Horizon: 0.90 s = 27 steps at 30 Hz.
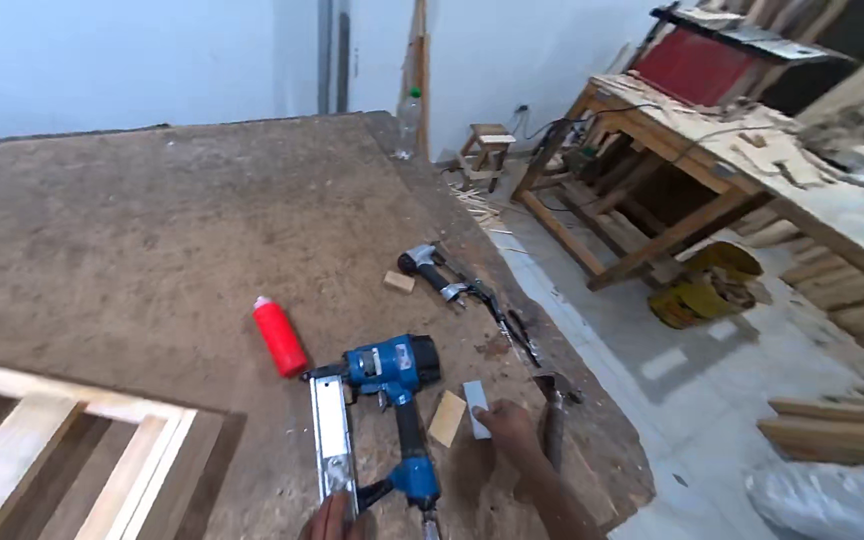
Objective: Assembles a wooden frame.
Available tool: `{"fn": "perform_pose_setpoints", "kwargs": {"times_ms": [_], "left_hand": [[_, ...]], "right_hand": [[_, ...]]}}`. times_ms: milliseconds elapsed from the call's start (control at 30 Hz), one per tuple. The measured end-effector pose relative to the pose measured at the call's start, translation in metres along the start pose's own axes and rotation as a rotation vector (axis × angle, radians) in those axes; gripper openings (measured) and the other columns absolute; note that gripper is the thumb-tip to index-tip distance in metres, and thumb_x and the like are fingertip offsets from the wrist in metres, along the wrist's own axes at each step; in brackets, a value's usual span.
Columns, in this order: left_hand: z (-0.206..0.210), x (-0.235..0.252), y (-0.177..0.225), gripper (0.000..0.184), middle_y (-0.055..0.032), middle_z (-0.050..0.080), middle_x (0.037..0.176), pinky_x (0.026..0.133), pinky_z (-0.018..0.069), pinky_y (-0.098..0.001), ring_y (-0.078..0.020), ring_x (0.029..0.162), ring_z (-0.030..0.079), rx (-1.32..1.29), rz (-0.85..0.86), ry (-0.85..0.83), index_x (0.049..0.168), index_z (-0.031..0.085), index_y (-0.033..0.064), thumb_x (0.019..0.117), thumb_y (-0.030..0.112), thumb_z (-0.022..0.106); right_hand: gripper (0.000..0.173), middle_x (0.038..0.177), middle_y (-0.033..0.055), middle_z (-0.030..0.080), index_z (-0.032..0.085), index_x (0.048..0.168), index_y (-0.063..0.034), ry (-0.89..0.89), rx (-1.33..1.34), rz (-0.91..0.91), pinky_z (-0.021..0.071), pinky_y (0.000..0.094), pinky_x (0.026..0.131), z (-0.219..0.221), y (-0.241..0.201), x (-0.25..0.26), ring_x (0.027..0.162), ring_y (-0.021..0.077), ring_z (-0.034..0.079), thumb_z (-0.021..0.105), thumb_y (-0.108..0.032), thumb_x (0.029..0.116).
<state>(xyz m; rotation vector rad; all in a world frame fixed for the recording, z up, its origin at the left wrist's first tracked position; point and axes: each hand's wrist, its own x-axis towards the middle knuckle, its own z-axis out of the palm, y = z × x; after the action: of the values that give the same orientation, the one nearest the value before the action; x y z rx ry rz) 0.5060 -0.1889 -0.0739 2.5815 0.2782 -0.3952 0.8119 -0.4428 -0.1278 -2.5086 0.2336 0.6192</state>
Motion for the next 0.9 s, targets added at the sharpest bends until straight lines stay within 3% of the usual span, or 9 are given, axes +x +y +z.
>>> {"fn": "perform_pose_setpoints", "kwargs": {"times_ms": [133, 233, 300, 500, 667, 733, 800, 833, 900], "left_hand": [[-0.010, 0.000, 0.005, 0.037, -0.0194, 0.042, 0.159, 0.114, 0.0385, -0.0618, -0.0413, 0.147, 0.038, -0.060, -0.022, -0.054, 0.135, 0.067, 0.0169, 0.0978, 0.015, 0.060], [-0.011, 0.000, 0.002, 0.037, -0.0155, 0.035, 0.164, 0.118, 0.0340, -0.0620, -0.0379, 0.152, 0.032, -0.094, -0.052, -0.111, 0.135, 0.066, 0.0178, 0.0989, 0.020, 0.061], [-0.009, 0.002, 0.001, 0.036, -0.0143, 0.035, 0.164, 0.116, 0.0355, -0.0635, -0.0376, 0.152, 0.032, -0.091, -0.040, -0.108, 0.135, 0.066, 0.0173, 0.0991, 0.019, 0.060], [0.001, 0.004, -0.003, 0.036, -0.0156, 0.036, 0.162, 0.112, 0.0403, -0.0624, -0.0381, 0.150, 0.033, -0.030, 0.000, -0.070, 0.133, 0.066, 0.0186, 0.0975, 0.017, 0.061], [0.003, 0.005, 0.000, 0.036, -0.0175, 0.036, 0.162, 0.112, 0.0403, -0.0611, -0.0397, 0.149, 0.034, -0.015, 0.001, -0.070, 0.133, 0.065, 0.0193, 0.0978, 0.015, 0.060], [0.004, 0.005, 0.000, 0.035, -0.0182, 0.037, 0.162, 0.112, 0.0412, -0.0602, -0.0402, 0.149, 0.035, -0.015, 0.009, -0.059, 0.132, 0.065, 0.0197, 0.0977, 0.014, 0.060], [0.006, 0.003, 0.000, 0.034, -0.0182, 0.040, 0.159, 0.109, 0.0440, -0.0587, -0.0400, 0.146, 0.039, -0.010, 0.026, -0.062, 0.131, 0.066, 0.0185, 0.0970, 0.013, 0.060], [0.008, 0.002, -0.001, 0.033, -0.0175, 0.044, 0.156, 0.108, 0.0454, -0.0579, -0.0393, 0.144, 0.042, -0.009, 0.037, -0.063, 0.128, 0.067, 0.0176, 0.0966, 0.013, 0.060], [0.010, -0.004, -0.002, 0.026, -0.0159, 0.058, 0.141, 0.102, 0.0491, -0.0577, -0.0377, 0.132, 0.054, -0.008, 0.081, -0.034, 0.121, 0.070, 0.0151, 0.0986, 0.014, 0.058]], "right_hand": [[0.043, 0.093, 0.0177, 0.071, 0.071, 0.101, -0.0018, -0.083, -0.020, -0.039, 0.0558, 0.0580, 0.078, -0.005, 0.007, -0.006, 0.085, 0.0333, 0.068, 0.085, -0.037, 0.0799], [0.043, 0.097, 0.0201, 0.070, 0.069, 0.108, 0.0006, -0.114, -0.023, -0.080, 0.0567, 0.0579, 0.079, 0.005, 0.026, 0.000, 0.085, 0.0345, 0.068, 0.082, -0.033, 0.0850], [0.039, 0.091, 0.0198, 0.069, 0.067, 0.106, 0.0016, -0.110, -0.002, -0.090, 0.0571, 0.0552, 0.070, 0.007, 0.029, -0.002, 0.075, 0.0329, 0.067, 0.079, -0.031, 0.0888], [0.033, 0.085, 0.0185, 0.068, 0.064, 0.107, 0.0017, -0.036, 0.168, 0.003, 0.0578, 0.0507, 0.060, 0.009, 0.030, -0.016, 0.065, 0.0297, 0.066, 0.073, -0.028, 0.0939], [0.033, 0.097, 0.0190, 0.070, 0.065, 0.110, 0.0001, 0.017, 0.343, 0.058, 0.0628, 0.0536, 0.071, 0.007, 0.031, -0.018, 0.081, 0.0315, 0.072, 0.071, -0.029, 0.0958], [0.034, 0.098, 0.0181, 0.069, 0.068, 0.107, 0.0000, 0.068, 0.215, 0.005, 0.0580, 0.0537, 0.078, -0.003, 0.024, -0.023, 0.087, 0.0302, 0.068, 0.071, -0.032, 0.0957], [0.037, 0.101, 0.0212, 0.068, 0.068, 0.106, 0.0006, 0.178, 0.060, -0.061, 0.0526, 0.0601, 0.087, -0.017, 0.012, -0.038, 0.096, 0.0360, 0.066, 0.068, -0.034, 0.0953], [0.038, 0.102, 0.0218, 0.068, 0.067, 0.110, 0.0015, 0.215, 0.063, -0.100, 0.0522, 0.0605, 0.088, -0.023, 0.002, -0.051, 0.097, 0.0367, 0.065, 0.065, -0.034, 0.0962], [0.041, 0.099, 0.0168, 0.068, 0.065, 0.115, 0.0003, 0.176, 0.159, -0.193, 0.0566, 0.0533, 0.081, -0.024, -0.029, -0.090, 0.089, 0.0293, 0.067, 0.060, -0.037, 0.1002]]}}
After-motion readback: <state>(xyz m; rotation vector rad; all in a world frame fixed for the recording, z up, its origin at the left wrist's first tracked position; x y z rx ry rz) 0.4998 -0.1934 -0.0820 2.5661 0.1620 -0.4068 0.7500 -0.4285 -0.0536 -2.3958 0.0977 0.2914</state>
